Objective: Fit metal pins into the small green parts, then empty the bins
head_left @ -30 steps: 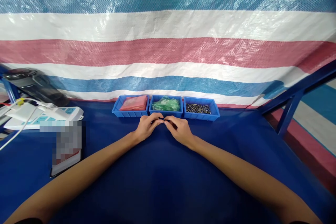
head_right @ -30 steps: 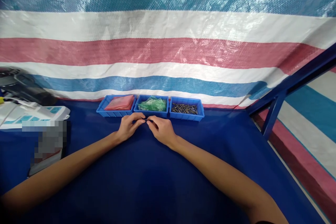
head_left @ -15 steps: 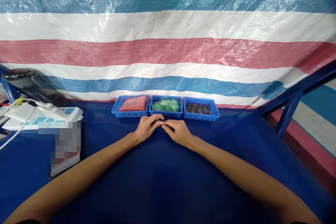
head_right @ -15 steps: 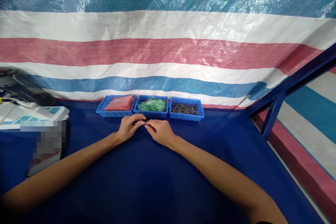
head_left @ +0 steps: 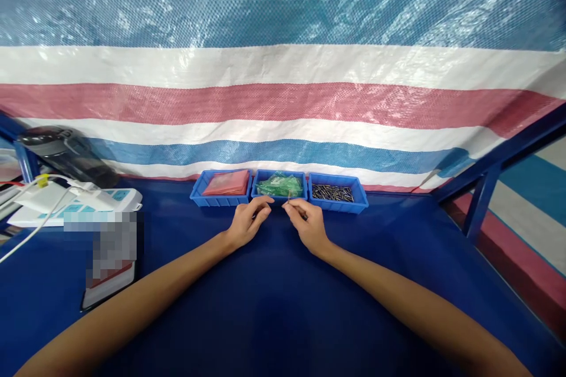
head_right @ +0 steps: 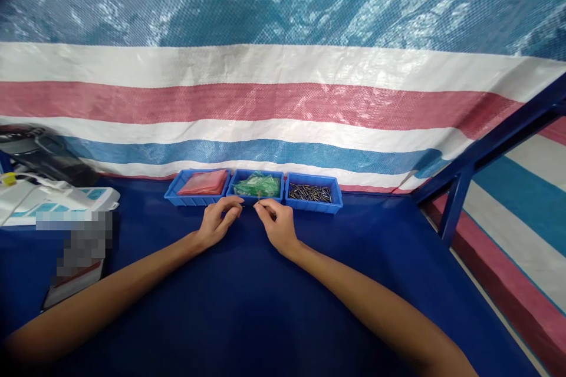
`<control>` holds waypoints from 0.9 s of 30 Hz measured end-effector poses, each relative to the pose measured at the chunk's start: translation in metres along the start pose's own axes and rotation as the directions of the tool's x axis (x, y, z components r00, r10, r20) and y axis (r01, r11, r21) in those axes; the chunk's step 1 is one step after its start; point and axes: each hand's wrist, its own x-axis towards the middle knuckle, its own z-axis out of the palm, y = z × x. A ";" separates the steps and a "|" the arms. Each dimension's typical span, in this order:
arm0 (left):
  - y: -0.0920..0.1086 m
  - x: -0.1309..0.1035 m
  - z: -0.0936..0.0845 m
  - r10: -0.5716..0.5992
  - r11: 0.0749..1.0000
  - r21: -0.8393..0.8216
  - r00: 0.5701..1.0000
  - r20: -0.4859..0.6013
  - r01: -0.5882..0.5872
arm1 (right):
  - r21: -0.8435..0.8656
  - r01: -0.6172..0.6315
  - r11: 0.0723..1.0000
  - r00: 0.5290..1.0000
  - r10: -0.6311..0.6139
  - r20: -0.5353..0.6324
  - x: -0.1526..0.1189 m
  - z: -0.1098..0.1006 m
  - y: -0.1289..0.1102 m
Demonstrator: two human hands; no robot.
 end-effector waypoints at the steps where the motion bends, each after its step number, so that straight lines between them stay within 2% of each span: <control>1: 0.000 0.000 0.000 -0.009 1.000 0.005 1.000 -0.004 0.009 | 0.103 -0.067 0.992 0.996 0.073 -0.051 0.002 0.000 -0.002; 3: 0.000 0.000 0.001 -0.028 0.999 0.023 1.000 -0.003 0.028 | 0.293 -0.150 0.944 0.969 0.200 -0.147 0.007 0.000 -0.004; 7: 0.001 0.002 0.001 -0.014 0.999 0.052 1.000 0.027 0.013 | 0.489 -0.152 0.859 0.908 0.317 -0.273 0.015 -0.003 -0.002; 9: 0.002 0.003 0.001 0.004 0.998 0.064 0.999 0.035 -0.006 | 0.505 -0.163 0.847 0.905 0.333 -0.266 0.014 -0.002 -0.001; 13: 0.003 0.003 0.001 0.022 0.996 0.088 0.999 0.025 -0.024 | 0.390 -0.206 0.897 0.944 0.287 -0.162 0.004 0.003 0.000; 16: 0.004 0.005 0.001 0.033 0.990 0.141 0.999 -0.029 -0.028 | 0.274 -0.200 0.941 0.970 0.229 -0.078 -0.004 0.006 0.001; 18: 0.008 0.008 0.000 0.079 0.971 0.232 0.995 -0.064 -0.062 | 0.207 -0.157 0.966 0.982 0.174 -0.070 -0.007 0.007 0.000; 21: 0.016 0.016 -0.008 0.129 0.887 0.445 0.992 0.016 -0.122 | 0.069 0.016 0.997 0.997 -0.011 -0.076 -0.013 0.005 -0.011; 23: 0.022 0.021 -0.016 0.023 0.800 0.587 0.985 0.172 -0.122 | -0.010 0.190 0.982 0.981 -0.190 -0.028 -0.019 0.001 -0.032; 25: 0.027 0.025 -0.025 -0.124 0.712 0.691 0.945 0.302 -0.127 | 0.019 0.382 0.924 0.922 -0.383 0.064 -0.029 -0.003 -0.063; 27: 0.028 0.026 -0.034 -0.226 0.642 0.753 0.901 0.370 -0.148 | 0.078 0.412 0.908 0.879 -0.419 0.227 -0.044 -0.009 -0.098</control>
